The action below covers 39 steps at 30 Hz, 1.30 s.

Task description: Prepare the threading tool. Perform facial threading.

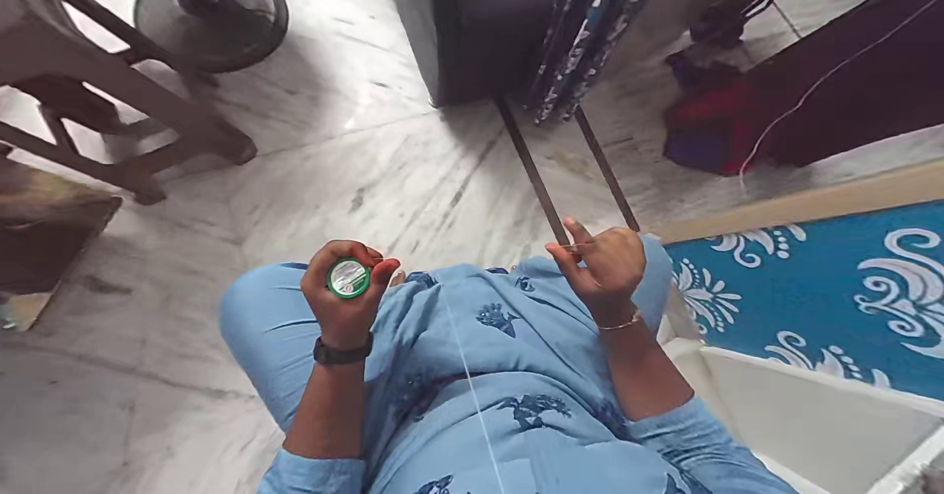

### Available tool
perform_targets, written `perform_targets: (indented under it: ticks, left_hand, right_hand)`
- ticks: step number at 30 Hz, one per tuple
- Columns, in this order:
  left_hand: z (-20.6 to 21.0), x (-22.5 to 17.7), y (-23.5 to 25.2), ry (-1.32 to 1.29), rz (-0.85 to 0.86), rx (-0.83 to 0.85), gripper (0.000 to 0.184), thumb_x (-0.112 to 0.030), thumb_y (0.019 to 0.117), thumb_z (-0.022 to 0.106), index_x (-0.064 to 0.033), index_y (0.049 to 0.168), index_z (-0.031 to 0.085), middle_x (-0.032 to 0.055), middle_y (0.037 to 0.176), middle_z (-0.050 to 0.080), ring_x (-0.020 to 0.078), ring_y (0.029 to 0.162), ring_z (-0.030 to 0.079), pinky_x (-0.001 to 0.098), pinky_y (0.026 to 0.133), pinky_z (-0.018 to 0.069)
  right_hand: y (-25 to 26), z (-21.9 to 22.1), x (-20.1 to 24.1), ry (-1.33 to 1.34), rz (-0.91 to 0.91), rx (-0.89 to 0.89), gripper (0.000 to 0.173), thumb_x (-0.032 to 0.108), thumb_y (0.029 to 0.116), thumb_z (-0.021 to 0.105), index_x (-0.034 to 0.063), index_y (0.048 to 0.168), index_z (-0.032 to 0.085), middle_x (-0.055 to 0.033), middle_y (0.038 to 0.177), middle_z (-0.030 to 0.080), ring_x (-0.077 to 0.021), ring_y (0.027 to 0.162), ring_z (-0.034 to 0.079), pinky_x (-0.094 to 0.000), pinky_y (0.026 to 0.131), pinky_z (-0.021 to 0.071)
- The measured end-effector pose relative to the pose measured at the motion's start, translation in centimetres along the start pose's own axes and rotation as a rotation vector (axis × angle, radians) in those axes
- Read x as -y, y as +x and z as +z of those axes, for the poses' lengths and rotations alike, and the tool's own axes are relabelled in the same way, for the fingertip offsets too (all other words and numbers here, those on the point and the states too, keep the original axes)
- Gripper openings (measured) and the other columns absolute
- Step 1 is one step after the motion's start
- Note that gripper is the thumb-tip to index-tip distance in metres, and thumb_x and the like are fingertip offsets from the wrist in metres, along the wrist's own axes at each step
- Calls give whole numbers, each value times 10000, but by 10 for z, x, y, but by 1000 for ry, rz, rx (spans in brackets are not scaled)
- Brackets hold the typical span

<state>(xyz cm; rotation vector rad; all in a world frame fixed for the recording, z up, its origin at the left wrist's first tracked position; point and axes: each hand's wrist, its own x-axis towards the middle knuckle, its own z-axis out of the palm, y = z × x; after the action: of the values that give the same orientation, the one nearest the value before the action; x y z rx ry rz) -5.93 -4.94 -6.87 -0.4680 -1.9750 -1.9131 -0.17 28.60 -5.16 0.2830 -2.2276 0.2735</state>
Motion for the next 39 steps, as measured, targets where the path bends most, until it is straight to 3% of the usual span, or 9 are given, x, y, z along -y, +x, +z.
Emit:
perform_targets:
  ticks: [4,8,14,18,21,25,30,34,39]
  left_hand:
    - [3,30,-2,423,-320,29,348,-271,834,843,-22,1000,664,24,857,667,84,772,642,312,742,559]
    - [7,52,7,677,-743,160,378,-312,868,840,-36,1082,697,208,994,705,387,932,678,646,848,509]
    - [-8,6,7,-39,-473,70,261,-275,812,838,-220,943,619,-142,810,628,-18,721,615,186,666,554]
    - [-15,-26,6,-248,-262,204,231,-351,838,848,-308,955,652,-167,826,655,0,770,655,208,753,586]
    - [-11,-16,5,-194,-265,155,224,-314,851,842,-285,946,640,-163,823,651,-8,745,644,189,706,575]
    - [-4,21,-1,240,-469,-5,248,-189,826,836,-115,965,644,-70,815,625,11,704,600,216,653,538]
    - [1,41,7,746,-704,75,329,-289,867,842,-59,1056,701,199,969,706,385,893,678,648,802,507]
    - [-15,20,6,306,-452,-27,275,-224,838,832,-114,1002,640,-51,860,636,42,751,623,251,705,557]
    - [-31,-14,7,-239,-253,90,277,-331,808,875,-350,964,647,-193,848,655,2,781,658,238,788,599]
  right_hand:
    - [-9,25,-3,-54,-26,135,320,365,1024,604,132,1138,791,-50,540,559,-232,511,507,-409,637,431]
    - [-21,63,0,77,161,558,270,318,1020,597,180,1108,812,-87,772,757,-294,682,702,-507,676,522]
    - [9,17,7,137,269,420,523,319,911,701,27,1343,665,-82,596,589,-282,562,575,-496,609,471]
    - [33,-26,22,159,343,383,1092,490,795,815,-29,1592,279,-20,651,544,-192,577,495,-427,603,451]
    - [36,-25,18,146,387,442,1183,545,780,813,-27,1613,198,-3,649,526,-190,564,483,-430,573,455]
    - [20,9,17,140,413,510,842,520,874,740,71,1536,476,-37,569,512,-230,498,475,-460,507,421]
    - [-11,55,19,211,392,652,345,316,971,691,184,1285,742,-77,657,659,-273,579,616,-501,577,497]
    - [13,30,18,217,311,529,432,229,947,693,113,1363,679,-84,647,649,-283,597,618,-508,646,502]
    - [41,-25,28,375,439,388,1079,371,797,858,0,1610,253,26,662,554,-81,578,488,-261,562,445]
